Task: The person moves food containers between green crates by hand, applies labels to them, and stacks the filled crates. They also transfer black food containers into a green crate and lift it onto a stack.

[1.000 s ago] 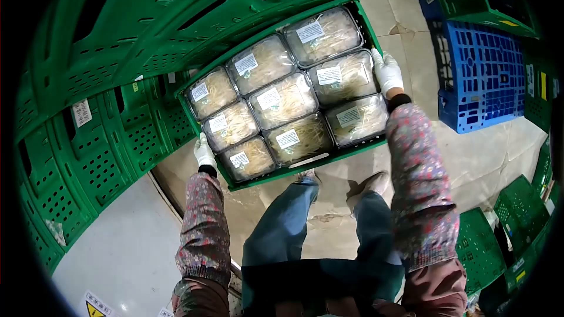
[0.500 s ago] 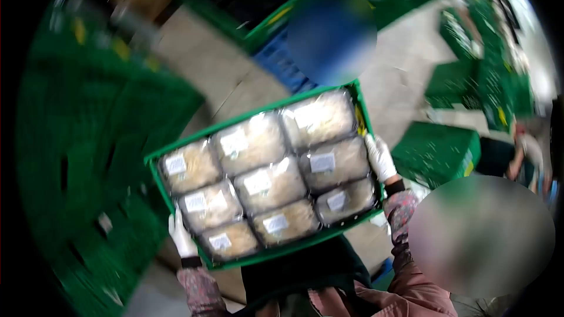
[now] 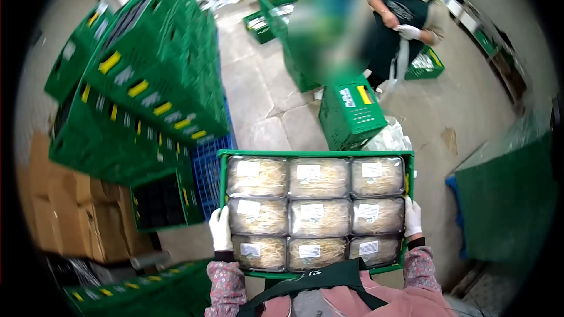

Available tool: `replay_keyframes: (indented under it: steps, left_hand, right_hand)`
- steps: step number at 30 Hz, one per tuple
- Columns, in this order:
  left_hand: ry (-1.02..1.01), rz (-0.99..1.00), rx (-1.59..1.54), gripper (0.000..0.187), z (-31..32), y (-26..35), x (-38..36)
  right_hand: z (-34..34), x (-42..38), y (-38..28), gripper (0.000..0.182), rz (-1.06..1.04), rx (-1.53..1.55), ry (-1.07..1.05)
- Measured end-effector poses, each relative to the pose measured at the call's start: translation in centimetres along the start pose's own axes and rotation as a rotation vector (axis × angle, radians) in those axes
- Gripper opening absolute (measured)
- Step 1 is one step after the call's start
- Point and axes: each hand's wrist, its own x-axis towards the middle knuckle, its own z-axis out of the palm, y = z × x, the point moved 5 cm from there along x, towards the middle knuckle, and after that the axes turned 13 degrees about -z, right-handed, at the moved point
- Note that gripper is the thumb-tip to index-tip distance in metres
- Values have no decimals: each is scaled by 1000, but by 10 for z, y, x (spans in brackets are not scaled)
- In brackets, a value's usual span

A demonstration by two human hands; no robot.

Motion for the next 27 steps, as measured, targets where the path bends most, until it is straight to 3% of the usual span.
replay_keyframes:
  steps: [6, 9, 13, 15, 16, 18, 20, 23, 25, 27]
  left_hand:
    - [-352, 235, 165, 21, 190, 140, 66]
    - [-536, 351, 150, 20, 276, 202, 89]
    - [-668, 427, 208, 21, 385, 286, 124]
    - [-679, 575, 326, 25, 437, 325, 152]
    - [-691, 612, 333, 26, 465, 335, 172]
    - [-734, 632, 395, 32, 548, 368, 215]
    - [-753, 601, 531, 34, 587, 381, 237]
    - [-733, 722, 622, 36, 682, 390, 291]
    - [-621, 875, 702, 39, 722, 376, 321]
    - [-632, 765, 857, 36, 726, 387, 306]
  right_hand:
    - [-58, -8, 27, 36, 148, 200, 384]
    - [-56, -6, 16, 37, 196, 383, 605]
    - [-35, 27, 30, 36, 218, 450, 686]
    - [-8, 48, 11, 36, 201, 591, 747]
    - [3, 62, 7, 36, 147, 558, 774]
    - [27, 122, 5, 37, 236, 573, 787]
    - [47, 140, -4, 36, 248, 591, 832]
    - [89, 197, 7, 32, 524, 475, 845]
    - [107, 225, 12, 30, 548, 357, 961]
    - [99, 230, -14, 29, 550, 431, 902]
